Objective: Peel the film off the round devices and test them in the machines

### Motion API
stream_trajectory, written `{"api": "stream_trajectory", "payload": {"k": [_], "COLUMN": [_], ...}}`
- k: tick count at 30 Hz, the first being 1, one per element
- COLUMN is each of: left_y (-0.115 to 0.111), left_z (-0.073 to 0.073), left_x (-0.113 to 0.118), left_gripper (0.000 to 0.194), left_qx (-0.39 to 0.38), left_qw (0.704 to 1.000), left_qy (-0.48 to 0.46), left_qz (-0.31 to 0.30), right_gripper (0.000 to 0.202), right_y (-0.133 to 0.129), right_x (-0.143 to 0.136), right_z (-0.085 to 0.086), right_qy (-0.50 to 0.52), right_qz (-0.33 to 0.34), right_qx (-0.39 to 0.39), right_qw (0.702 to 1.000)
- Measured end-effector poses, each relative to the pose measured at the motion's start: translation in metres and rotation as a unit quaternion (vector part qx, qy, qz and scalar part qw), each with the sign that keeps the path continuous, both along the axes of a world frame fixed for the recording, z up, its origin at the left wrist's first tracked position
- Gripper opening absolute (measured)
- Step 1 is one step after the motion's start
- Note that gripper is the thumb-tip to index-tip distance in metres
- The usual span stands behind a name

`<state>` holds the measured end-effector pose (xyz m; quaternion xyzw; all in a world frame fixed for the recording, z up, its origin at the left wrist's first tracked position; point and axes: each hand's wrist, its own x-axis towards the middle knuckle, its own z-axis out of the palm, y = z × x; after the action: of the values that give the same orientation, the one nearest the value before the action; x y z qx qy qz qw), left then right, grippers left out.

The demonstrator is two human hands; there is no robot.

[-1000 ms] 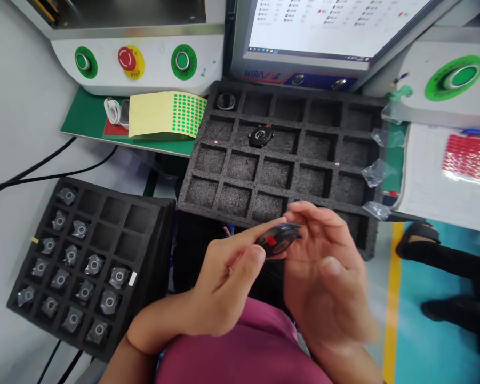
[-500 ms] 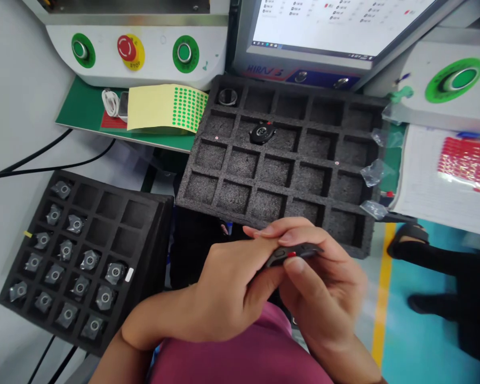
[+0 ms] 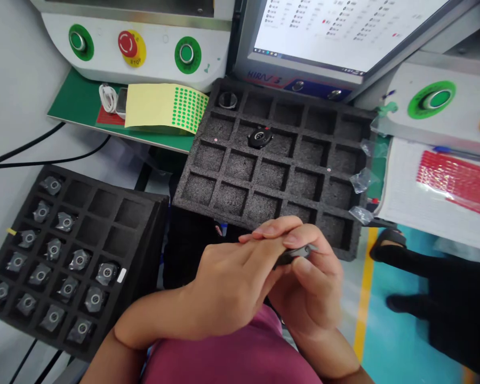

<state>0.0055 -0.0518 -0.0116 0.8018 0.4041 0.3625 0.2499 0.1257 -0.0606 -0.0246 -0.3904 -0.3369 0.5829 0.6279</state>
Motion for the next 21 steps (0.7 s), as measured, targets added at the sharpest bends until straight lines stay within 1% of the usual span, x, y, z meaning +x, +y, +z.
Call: {"api": "stream_trajectory", "payload": {"k": [2,5,10,13,15,17,19,21], "left_y": [-0.002,-0.004,-0.002,-0.001,-0.002,-0.003,-0.004,-0.005], "left_z": [-0.003,-0.006,-0.007,-0.005,-0.003,-0.002,-0.002,-0.002], "left_x": [0.000,-0.001,-0.001,-0.001,-0.002,-0.002,-0.002,-0.001], "left_gripper": [0.021,0.024,0.028,0.025,0.021,0.020,0.021,0.022], "left_qx": [0.018,0.052,0.091,0.064,0.027,0.007,0.000,-0.015], "left_qw": [1.000,0.998,0.995,0.996,0.998,0.998,0.999,0.998], "left_qy": [0.023,0.039,0.050,0.054,0.056,0.046,0.032,0.038], "left_qz": [0.001,-0.012,-0.009,0.013,0.030,0.039,0.042,0.044], "right_gripper": [0.008,0.010,0.006,0.002,0.008,0.014,0.017,0.017], "right_y": [-0.002,-0.004,-0.005,-0.004,-0.002,-0.002,-0.002,-0.002], "right_x": [-0.003,-0.005,-0.008,-0.009,-0.008,-0.005,-0.002,0.000], "right_z": [0.002,0.002,-0.004,-0.010,-0.013,-0.014,-0.015,-0.015], "right_qy": [0.009,0.030,0.070,0.087,0.082,0.066,0.056,0.054], "right_qz": [-0.016,-0.026,-0.023,-0.007,0.017,0.041,0.051,0.052], "right_qx": [-0.020,-0.014,-0.012,0.006,0.023,0.033,0.040,0.042], "right_qw": [1.000,0.999,0.997,0.996,0.996,0.996,0.996,0.996]}}
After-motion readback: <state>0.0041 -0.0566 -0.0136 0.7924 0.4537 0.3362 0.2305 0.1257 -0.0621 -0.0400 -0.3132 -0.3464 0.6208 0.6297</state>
